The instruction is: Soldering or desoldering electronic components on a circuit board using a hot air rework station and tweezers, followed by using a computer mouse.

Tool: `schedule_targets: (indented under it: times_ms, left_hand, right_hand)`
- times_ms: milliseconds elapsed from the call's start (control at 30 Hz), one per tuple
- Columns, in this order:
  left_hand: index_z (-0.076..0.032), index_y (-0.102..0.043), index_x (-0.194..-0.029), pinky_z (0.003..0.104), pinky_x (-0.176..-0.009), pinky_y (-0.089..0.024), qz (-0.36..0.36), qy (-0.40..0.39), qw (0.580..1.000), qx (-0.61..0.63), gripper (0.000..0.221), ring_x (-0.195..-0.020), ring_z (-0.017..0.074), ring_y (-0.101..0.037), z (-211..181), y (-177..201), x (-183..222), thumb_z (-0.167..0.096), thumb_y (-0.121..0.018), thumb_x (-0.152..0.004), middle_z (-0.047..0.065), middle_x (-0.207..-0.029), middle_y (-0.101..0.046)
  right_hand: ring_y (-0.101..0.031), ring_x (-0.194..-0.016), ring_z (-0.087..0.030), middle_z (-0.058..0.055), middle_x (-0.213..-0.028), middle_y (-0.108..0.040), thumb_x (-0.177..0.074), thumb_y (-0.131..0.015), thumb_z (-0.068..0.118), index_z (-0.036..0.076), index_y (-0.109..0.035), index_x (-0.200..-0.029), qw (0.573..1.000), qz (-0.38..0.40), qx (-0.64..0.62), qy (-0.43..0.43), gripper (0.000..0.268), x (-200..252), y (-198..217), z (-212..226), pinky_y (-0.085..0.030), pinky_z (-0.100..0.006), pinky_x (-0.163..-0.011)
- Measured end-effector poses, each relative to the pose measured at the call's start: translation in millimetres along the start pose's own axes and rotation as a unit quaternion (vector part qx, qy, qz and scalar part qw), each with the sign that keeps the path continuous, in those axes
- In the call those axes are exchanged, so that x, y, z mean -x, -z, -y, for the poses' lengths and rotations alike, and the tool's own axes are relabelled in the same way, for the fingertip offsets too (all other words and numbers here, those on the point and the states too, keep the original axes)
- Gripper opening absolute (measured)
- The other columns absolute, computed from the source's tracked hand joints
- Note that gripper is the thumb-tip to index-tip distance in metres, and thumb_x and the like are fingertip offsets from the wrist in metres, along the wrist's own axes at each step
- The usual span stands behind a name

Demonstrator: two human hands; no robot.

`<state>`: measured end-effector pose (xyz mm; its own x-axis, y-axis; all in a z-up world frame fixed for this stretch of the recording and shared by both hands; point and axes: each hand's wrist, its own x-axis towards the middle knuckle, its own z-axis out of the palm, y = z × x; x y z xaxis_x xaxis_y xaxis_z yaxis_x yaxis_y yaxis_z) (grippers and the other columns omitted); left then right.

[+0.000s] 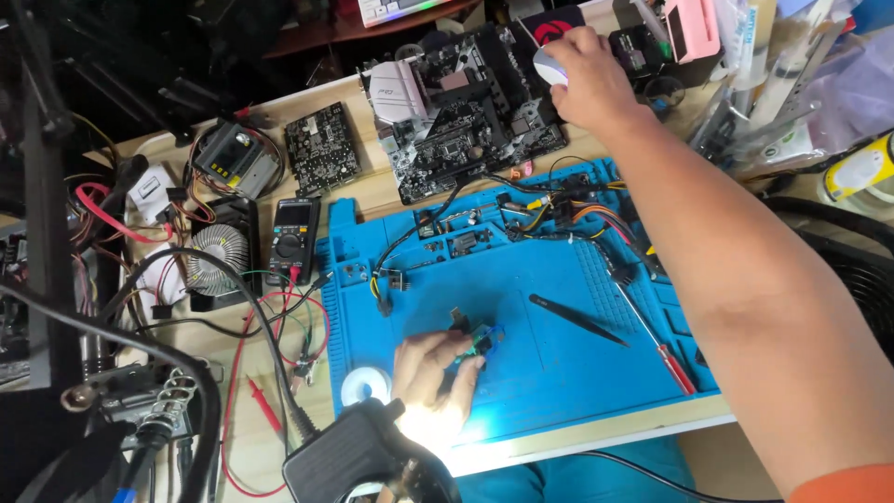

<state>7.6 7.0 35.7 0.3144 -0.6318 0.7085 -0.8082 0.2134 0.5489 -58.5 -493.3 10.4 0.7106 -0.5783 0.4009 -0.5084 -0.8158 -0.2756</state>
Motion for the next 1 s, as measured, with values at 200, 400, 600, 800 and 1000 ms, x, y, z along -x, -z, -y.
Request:
schedule_targets:
  times_ms: [200,400,600,800,1000]
  left_hand:
    - [-0.009,-0.078,-0.113,0.041,-0.089,-0.056,0.006,0.005,1.0,0.003,0.02,-0.104,0.0258,-0.078,-2.9,2.9,-2.9,-0.018,-0.086,-0.096,0.009,-0.11,-0.077]
    - [-0.009,-0.079,-0.111,0.04,-0.089,-0.058,-0.001,0.016,1.0,0.004,0.019,-0.102,0.026,-0.078,-5.9,0.4,-3.7,-0.016,-0.087,-0.095,0.009,-0.111,-0.077]
    - [-0.01,-0.081,-0.108,0.039,-0.089,-0.058,-0.014,0.03,0.999,-0.015,0.017,-0.1,0.0256,-0.077,-10.2,-2.2,-3.5,-0.018,-0.087,-0.094,0.009,-0.11,-0.078]
    - [-0.012,-0.082,-0.109,0.04,-0.09,-0.059,0.002,0.069,0.998,-0.014,0.016,-0.1,0.025,-0.078,-20.0,4.6,-10.5,-0.02,-0.085,-0.095,0.006,-0.111,-0.078]
    - [-0.011,-0.082,-0.105,0.038,-0.087,-0.057,-0.031,0.066,0.997,-0.003,0.013,-0.096,0.0238,-0.08,-22.4,-0.6,-15.7,-0.02,-0.085,-0.095,0.006,-0.105,-0.08]
  right_hand:
    - [-0.051,-0.136,-0.046,-0.019,-0.153,-0.047,-0.096,-0.086,0.017,0.006,-0.062,-0.157,0.996,0.05,-0.025,-0.068,0.067,2.1,26.0,28.9,-0.048,-0.062,-0.113]
    - [-0.061,-0.13,-0.044,-0.018,-0.151,-0.048,-0.091,-0.098,0.041,0.006,-0.053,-0.161,0.991,0.036,-0.033,-0.123,0.09,9.3,37.2,48.2,-0.054,-0.061,-0.107]
    - [-0.064,-0.116,-0.046,-0.021,-0.136,-0.052,-0.095,-0.086,0.022,0.001,-0.058,-0.15,0.995,-0.072,0.049,-0.044,0.065,5.7,-4.6,28.1,-0.061,-0.055,-0.096]
    - [-0.063,-0.116,-0.046,-0.02,-0.139,-0.053,-0.092,-0.085,0.021,0.003,-0.06,-0.149,0.992,-0.102,0.044,-0.05,0.065,2.0,-9.5,29.7,-0.063,-0.059,-0.091]
    - [-0.053,-0.115,-0.033,-0.012,-0.124,-0.055,-0.094,-0.081,0.027,0.007,-0.072,-0.121,0.97,-0.189,0.147,0.049,0.035,1.2,14.0,47.1,-0.046,-0.047,-0.092]
